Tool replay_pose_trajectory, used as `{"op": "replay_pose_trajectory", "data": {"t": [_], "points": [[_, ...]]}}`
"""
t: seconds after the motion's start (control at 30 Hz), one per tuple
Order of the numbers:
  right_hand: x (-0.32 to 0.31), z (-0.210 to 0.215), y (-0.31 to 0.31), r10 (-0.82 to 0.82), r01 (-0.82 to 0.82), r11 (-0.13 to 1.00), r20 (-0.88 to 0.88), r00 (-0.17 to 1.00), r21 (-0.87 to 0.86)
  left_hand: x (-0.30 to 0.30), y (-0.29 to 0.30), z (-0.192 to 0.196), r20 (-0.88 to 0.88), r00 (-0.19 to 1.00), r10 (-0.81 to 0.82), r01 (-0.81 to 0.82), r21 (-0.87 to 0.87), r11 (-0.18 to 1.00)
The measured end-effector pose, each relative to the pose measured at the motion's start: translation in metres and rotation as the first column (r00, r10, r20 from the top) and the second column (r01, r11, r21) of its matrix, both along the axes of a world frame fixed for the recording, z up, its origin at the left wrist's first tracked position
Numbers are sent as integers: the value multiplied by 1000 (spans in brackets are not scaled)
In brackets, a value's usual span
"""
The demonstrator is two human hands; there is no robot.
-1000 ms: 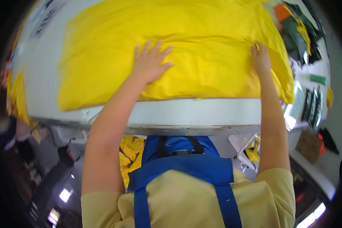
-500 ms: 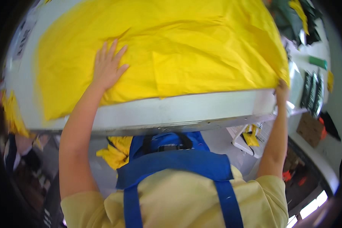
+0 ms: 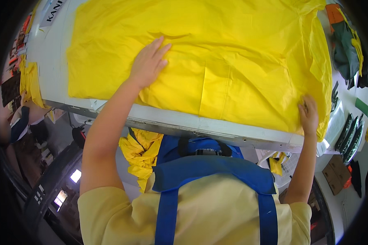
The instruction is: The person uses small scissors to trim loose threads and edges from a large yellow fabric garment laid on a white table. They repeatedly lift, unfold, and refold the fabric to access different areas, then place the trimmed pieces aside.
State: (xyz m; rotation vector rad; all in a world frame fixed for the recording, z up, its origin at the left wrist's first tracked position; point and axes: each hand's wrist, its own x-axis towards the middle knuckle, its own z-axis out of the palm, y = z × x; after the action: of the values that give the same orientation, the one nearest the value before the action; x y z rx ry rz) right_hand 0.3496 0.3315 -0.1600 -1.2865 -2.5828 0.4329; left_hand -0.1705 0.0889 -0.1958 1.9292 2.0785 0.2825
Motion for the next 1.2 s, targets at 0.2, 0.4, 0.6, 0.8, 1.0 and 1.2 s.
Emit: {"op": "replay_pose_trajectory", "data": {"t": [0.2,0.4,0.6,0.8,1.0,1.2], "points": [[-16,47,49,-33,199,817,301,953,-541,8,-33,17,-78,996,48,-49,-16,999],[-135,62,188,-376,183,846,-318,870,-501,39,46,32,19,997,78,-80,232,969],[-221,36,323,-773,299,607,-461,435,-736,102,174,15,83,982,-170,154,177,972],[-223,15,378,-921,-9,384,-384,60,-923,101,176,-4,86,982,-169,159,111,981],[-303,38,274,-91,-495,858,-989,115,-136,107,179,1,77,982,-172,163,104,981],[-265,96,16,631,-655,609,-226,742,-447,95,165,17,395,909,-135,202,-133,970]]}}
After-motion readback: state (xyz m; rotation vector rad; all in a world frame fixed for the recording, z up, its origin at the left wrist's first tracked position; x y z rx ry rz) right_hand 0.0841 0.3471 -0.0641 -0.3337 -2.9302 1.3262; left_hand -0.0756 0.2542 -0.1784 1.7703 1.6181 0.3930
